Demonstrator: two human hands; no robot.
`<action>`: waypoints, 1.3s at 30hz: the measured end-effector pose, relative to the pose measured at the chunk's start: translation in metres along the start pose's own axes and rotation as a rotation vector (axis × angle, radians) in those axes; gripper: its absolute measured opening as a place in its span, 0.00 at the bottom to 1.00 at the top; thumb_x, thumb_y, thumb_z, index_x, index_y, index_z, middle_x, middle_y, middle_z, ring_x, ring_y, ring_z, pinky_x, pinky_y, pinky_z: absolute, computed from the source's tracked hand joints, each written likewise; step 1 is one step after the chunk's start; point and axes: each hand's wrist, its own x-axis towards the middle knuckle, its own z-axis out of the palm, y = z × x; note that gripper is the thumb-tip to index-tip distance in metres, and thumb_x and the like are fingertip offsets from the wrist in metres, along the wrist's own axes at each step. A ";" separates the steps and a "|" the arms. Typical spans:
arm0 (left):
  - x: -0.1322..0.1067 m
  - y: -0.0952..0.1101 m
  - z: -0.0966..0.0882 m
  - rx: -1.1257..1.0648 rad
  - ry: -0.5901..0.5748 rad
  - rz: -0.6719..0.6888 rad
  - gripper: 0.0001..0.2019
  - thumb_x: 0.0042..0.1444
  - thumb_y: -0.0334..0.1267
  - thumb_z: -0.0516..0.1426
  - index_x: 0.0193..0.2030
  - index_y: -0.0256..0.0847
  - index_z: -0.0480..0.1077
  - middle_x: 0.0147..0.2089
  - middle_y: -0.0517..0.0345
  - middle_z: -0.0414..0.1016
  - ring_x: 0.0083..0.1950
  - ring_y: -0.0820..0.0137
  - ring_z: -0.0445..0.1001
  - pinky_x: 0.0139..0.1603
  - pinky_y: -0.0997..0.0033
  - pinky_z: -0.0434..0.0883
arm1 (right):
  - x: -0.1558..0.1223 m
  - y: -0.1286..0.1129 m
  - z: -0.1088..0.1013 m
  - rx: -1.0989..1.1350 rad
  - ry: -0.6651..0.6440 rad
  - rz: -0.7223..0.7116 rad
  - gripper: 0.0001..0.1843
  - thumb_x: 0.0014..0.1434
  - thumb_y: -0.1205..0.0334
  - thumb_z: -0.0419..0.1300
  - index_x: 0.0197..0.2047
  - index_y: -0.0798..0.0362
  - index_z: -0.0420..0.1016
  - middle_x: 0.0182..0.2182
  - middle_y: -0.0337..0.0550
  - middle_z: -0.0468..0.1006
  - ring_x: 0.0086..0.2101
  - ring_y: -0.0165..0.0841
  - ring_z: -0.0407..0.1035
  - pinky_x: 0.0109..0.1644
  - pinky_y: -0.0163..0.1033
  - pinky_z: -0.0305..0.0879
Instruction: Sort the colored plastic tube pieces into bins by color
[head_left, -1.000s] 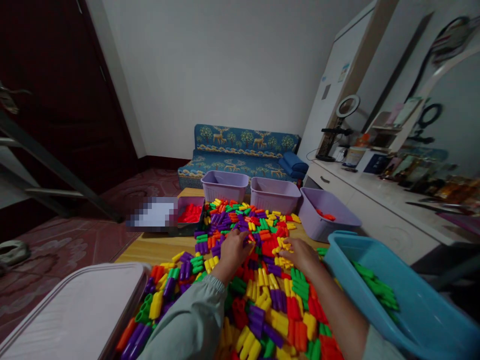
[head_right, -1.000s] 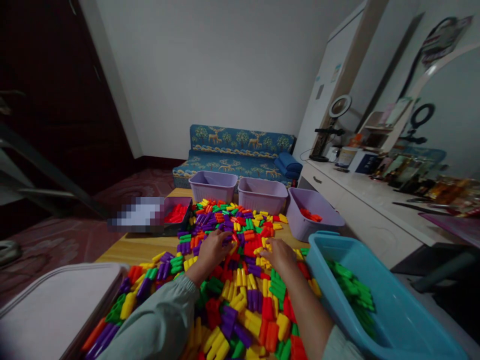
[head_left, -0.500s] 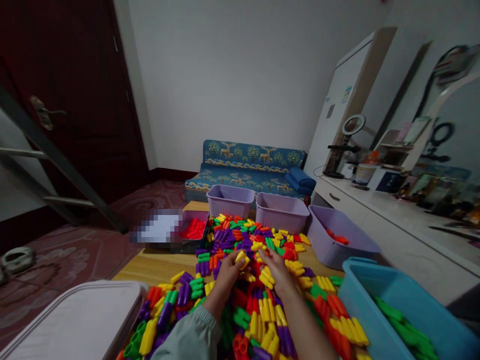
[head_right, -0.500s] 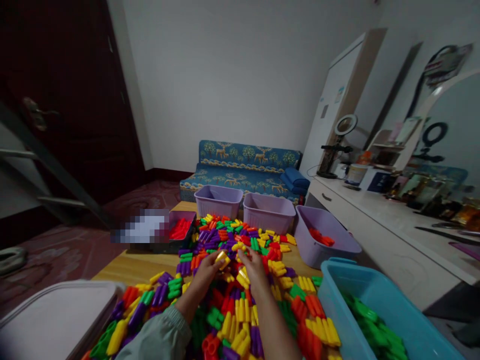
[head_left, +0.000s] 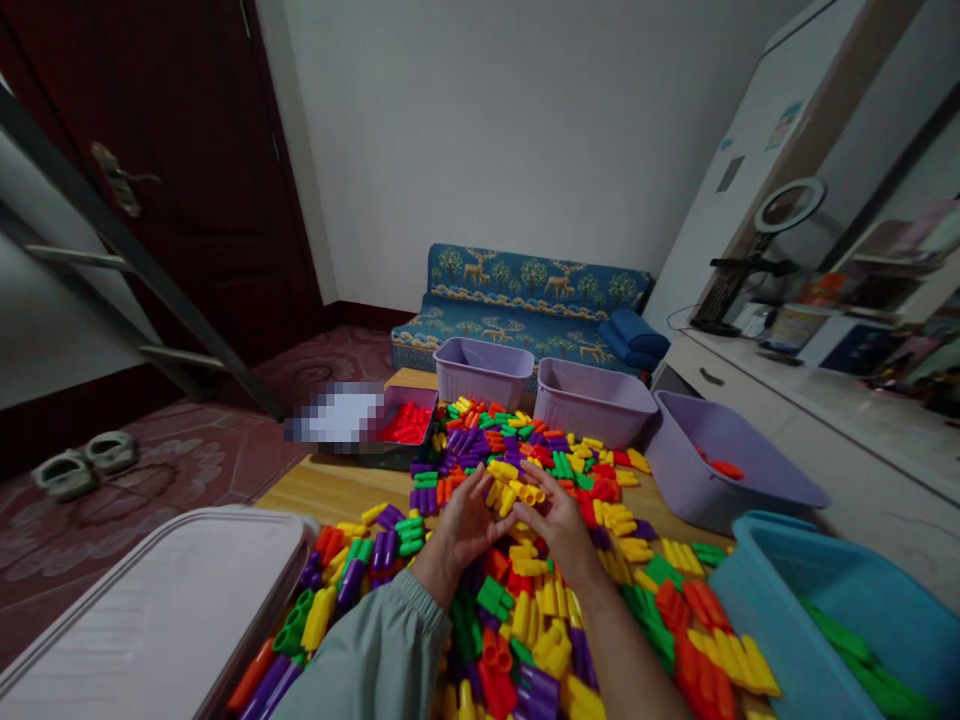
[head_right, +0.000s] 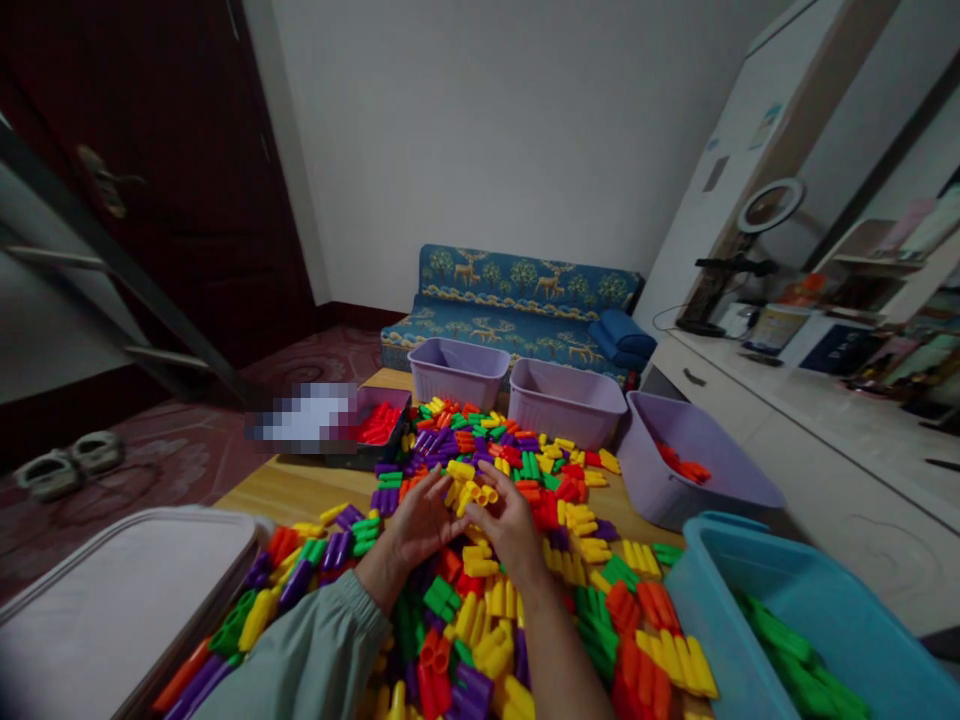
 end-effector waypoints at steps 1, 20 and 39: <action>0.000 0.000 -0.002 0.000 -0.015 0.001 0.15 0.58 0.46 0.55 0.48 0.40 0.66 0.43 0.54 0.76 0.42 0.69 0.76 0.41 0.71 0.75 | -0.001 -0.001 0.001 0.011 -0.002 0.003 0.30 0.48 0.59 0.67 0.55 0.47 0.70 0.53 0.44 0.73 0.53 0.40 0.67 0.56 0.45 0.64; 0.003 -0.017 0.001 0.452 0.077 0.197 0.14 0.48 0.41 0.64 0.40 0.36 0.73 0.38 0.54 0.76 0.34 0.73 0.74 0.34 0.75 0.73 | -0.004 0.003 0.003 -0.220 0.106 0.001 0.29 0.49 0.49 0.63 0.54 0.47 0.72 0.31 0.40 0.78 0.28 0.33 0.70 0.29 0.36 0.68; 0.002 -0.008 0.007 0.818 0.158 0.573 0.27 0.47 0.41 0.64 0.56 0.44 0.69 0.59 0.50 0.69 0.64 0.57 0.62 0.65 0.57 0.58 | 0.002 0.015 -0.008 -0.172 0.329 0.202 0.31 0.46 0.43 0.63 0.47 0.58 0.71 0.16 0.35 0.71 0.16 0.31 0.64 0.16 0.33 0.59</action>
